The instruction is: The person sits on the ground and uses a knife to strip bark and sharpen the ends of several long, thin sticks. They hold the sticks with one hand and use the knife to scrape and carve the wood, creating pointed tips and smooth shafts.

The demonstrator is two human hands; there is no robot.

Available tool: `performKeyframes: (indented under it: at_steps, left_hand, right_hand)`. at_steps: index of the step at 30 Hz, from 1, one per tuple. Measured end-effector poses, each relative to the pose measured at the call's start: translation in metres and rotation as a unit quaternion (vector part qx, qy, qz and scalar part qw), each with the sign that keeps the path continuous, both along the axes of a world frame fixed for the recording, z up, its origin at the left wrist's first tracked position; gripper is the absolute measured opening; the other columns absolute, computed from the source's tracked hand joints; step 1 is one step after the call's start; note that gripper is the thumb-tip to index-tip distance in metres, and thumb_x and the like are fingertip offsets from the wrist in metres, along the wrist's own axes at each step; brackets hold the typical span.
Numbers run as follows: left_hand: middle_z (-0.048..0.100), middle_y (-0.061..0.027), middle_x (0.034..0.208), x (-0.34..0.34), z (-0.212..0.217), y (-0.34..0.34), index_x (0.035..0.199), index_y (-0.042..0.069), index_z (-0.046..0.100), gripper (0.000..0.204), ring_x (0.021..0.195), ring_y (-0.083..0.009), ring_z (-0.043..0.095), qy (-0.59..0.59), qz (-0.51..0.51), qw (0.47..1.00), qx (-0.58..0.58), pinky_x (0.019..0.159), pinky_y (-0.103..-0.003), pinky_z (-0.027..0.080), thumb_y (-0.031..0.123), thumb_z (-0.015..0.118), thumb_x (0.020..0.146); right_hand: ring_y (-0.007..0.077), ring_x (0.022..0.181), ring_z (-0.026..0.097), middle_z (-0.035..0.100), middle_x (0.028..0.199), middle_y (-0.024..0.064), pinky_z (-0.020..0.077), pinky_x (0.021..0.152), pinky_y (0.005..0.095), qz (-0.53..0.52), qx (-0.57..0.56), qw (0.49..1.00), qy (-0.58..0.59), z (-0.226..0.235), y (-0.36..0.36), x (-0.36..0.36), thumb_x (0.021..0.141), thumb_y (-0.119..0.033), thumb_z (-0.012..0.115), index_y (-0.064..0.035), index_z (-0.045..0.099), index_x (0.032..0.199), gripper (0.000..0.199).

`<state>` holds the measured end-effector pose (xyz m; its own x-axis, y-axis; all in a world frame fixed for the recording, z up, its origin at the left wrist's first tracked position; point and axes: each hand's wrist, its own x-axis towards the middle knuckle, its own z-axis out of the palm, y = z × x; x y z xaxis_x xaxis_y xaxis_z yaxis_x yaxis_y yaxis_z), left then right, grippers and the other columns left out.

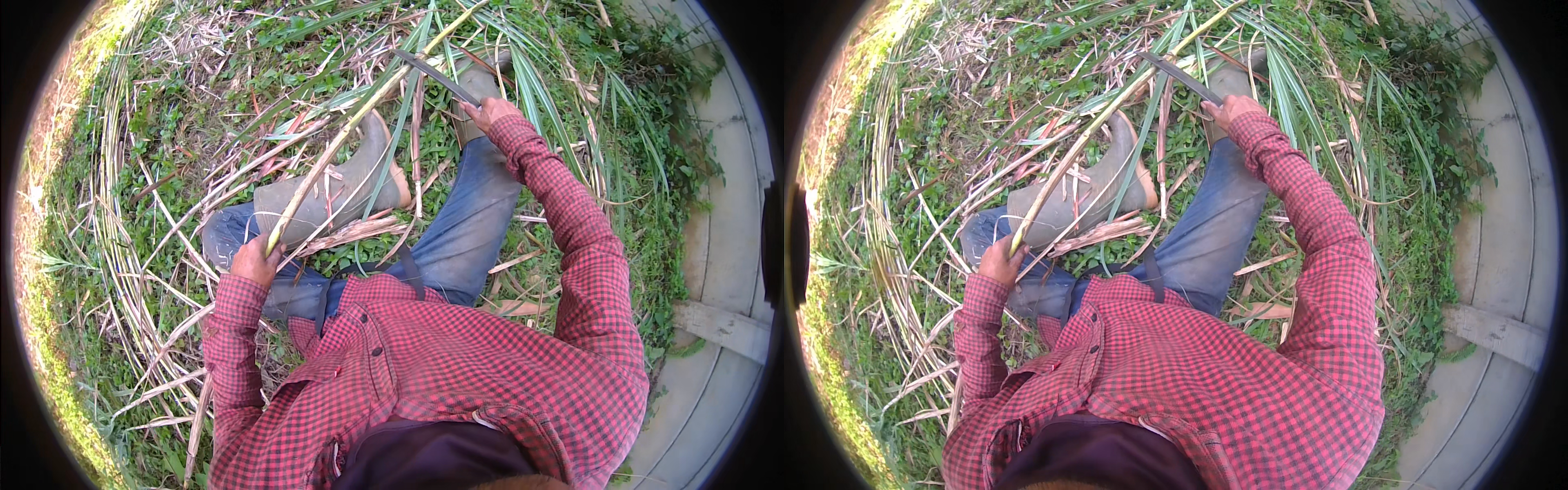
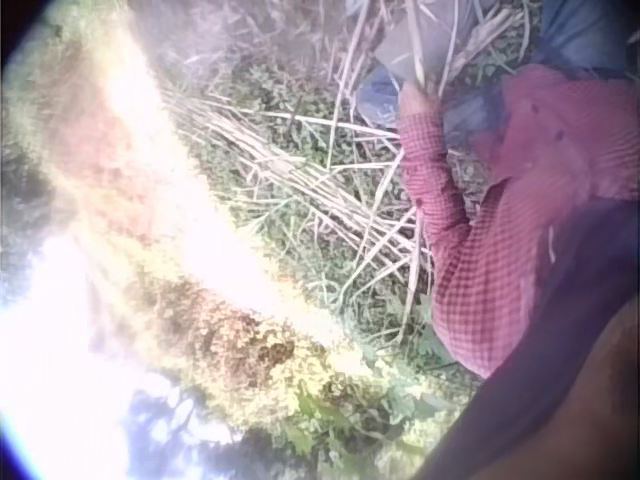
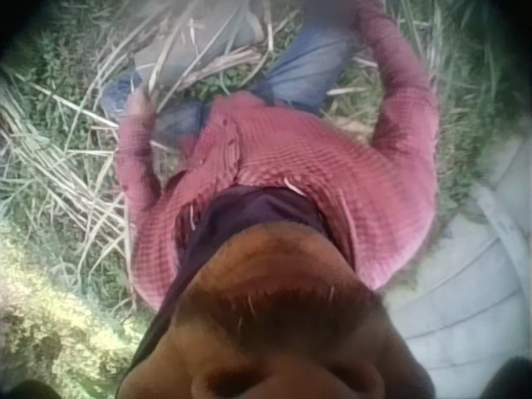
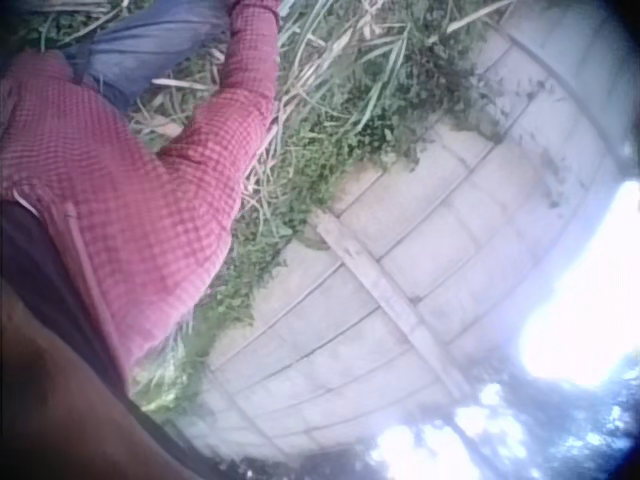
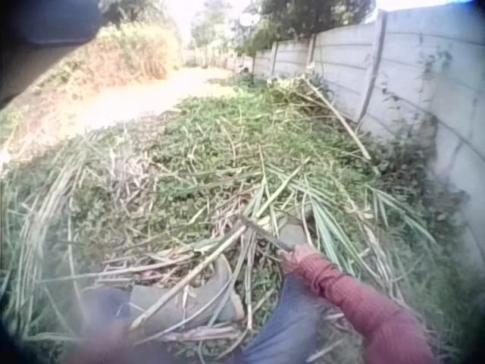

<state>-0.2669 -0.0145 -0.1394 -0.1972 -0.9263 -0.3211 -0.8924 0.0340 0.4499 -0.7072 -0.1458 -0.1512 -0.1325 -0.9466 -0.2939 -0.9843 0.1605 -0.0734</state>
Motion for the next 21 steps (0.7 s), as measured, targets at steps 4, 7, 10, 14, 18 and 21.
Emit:
performKeyframes:
  at_steps: [4,7,10,14,18,21]
  left_hand:
    - [0.06,-0.0215,0.079,0.008,0.037,-0.014,0.094,0.002,0.057,0.024,0.078,-0.0385,0.058,0.013,-0.007,0.999,0.034,0.067,-0.044,0.045,0.022,0.057,0.081]
    - [0.06,-0.0208,0.08,0.007,0.048,-0.011,0.095,0.002,0.057,0.023,0.079,-0.0378,0.058,0.035,0.0,0.999,0.037,0.068,-0.042,0.045,0.02,0.057,0.081]
    - [0.06,-0.021,0.081,0.001,0.044,-0.008,0.094,0.002,0.057,0.022,0.08,-0.0379,0.058,0.014,0.0,1.0,0.015,0.068,-0.042,0.045,0.019,0.057,0.08]
    - [0.058,-0.0235,0.078,0.005,0.027,0.005,0.093,0.002,0.056,0.022,0.077,-0.0414,0.056,-0.011,0.005,0.999,-0.031,0.065,-0.045,0.045,0.019,0.057,0.08]
    - [0.057,-0.025,0.075,-0.007,0.025,0.01,0.09,0.002,0.055,0.021,0.074,-0.0423,0.055,-0.007,0.003,0.998,-0.059,0.062,-0.048,0.044,0.02,0.057,0.08]
    - [0.057,-0.0256,0.07,0.0,0.013,0.01,0.093,0.004,0.055,0.022,0.068,-0.0422,0.056,-0.064,0.013,0.996,-0.069,0.06,-0.049,0.045,0.021,0.057,0.08]
  right_hand:
    - [0.0358,0.081,0.06,0.061,0.081,0.0233,0.0469,0.075,0.0429,0.09,-0.037,0.995,0.027,0.017,-0.002,0.007,0.081,-0.061,0.037,-0.0012,0.062,0.092,0.066]
    - [0.0352,0.08,0.06,0.062,0.081,0.023,0.0467,0.076,0.0426,-0.025,-0.058,0.998,-0.005,-0.012,-0.036,-0.021,0.08,-0.062,0.038,0.0,0.062,0.09,0.068]
    - [0.0347,0.086,0.06,0.062,0.088,0.0219,0.0467,0.078,0.0418,-0.014,-0.009,1.0,0.007,0.002,-0.035,-0.014,0.08,-0.061,0.041,-0.0012,0.062,0.094,0.065]
    - [0.0338,0.088,0.059,0.062,0.089,0.0214,0.0462,0.079,0.0425,0.164,-0.02,0.986,0.03,0.012,-0.02,-0.001,0.079,-0.062,0.04,-0.0022,0.061,0.097,0.066]
    - [0.0322,0.088,0.06,0.061,0.091,0.022,0.0471,0.077,0.0412,-0.095,-0.052,0.994,0.035,-0.02,-0.058,-0.06,0.081,-0.062,0.036,-0.0014,0.059,0.101,0.068]
    - [0.0333,0.086,0.06,0.062,0.089,0.0215,0.0467,0.078,0.0423,0.1,-0.005,0.994,0.054,0.008,-0.025,-0.033,0.081,-0.061,0.037,-0.001,0.062,0.096,0.067]
